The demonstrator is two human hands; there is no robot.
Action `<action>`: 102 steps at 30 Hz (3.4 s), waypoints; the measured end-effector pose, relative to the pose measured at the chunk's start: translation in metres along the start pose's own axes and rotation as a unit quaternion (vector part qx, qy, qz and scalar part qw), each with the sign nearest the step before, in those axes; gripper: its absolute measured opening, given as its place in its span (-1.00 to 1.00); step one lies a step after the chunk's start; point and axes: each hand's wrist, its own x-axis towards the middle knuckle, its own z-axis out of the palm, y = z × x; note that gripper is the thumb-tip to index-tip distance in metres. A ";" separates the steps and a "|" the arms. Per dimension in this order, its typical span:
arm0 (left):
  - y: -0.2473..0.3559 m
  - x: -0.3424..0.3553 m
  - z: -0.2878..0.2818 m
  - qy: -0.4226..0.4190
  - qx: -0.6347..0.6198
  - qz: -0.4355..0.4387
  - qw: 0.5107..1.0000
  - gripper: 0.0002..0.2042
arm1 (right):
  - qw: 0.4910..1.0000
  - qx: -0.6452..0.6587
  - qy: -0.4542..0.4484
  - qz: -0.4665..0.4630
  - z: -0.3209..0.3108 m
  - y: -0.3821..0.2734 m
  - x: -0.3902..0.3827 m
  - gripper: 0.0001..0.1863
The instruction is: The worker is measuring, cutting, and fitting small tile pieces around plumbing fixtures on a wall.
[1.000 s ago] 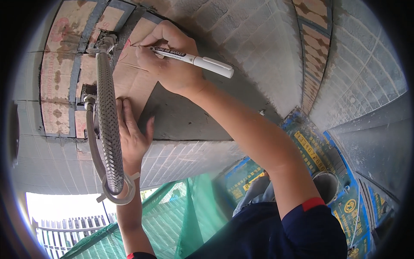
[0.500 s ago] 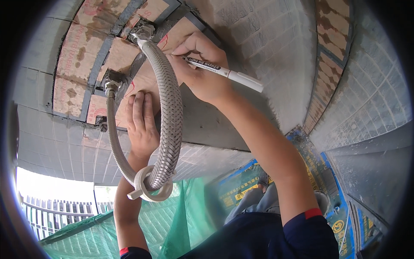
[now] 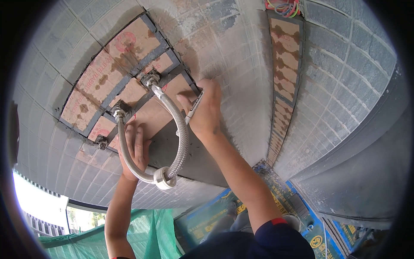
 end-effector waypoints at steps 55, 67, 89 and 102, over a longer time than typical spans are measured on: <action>0.344 -0.336 -0.014 -0.584 -0.735 -0.334 -0.081 -0.53 | 0.637 -0.383 0.193 0.640 -0.300 -0.286 -0.630 -0.72; 0.347 -0.407 -0.081 -0.648 -0.643 0.203 0.354 -0.65 | 0.569 -0.439 0.251 0.649 -0.280 -0.331 -0.694 -0.64; 0.472 -0.506 -0.461 -0.389 -0.612 0.440 0.530 -0.70 | 0.405 -0.446 0.443 0.664 -0.528 -0.575 -0.966 -0.40; 0.490 -0.514 -0.494 -0.406 -0.738 0.390 0.373 -0.82 | 0.684 0.045 0.625 0.374 -0.460 -0.649 -0.856 -0.83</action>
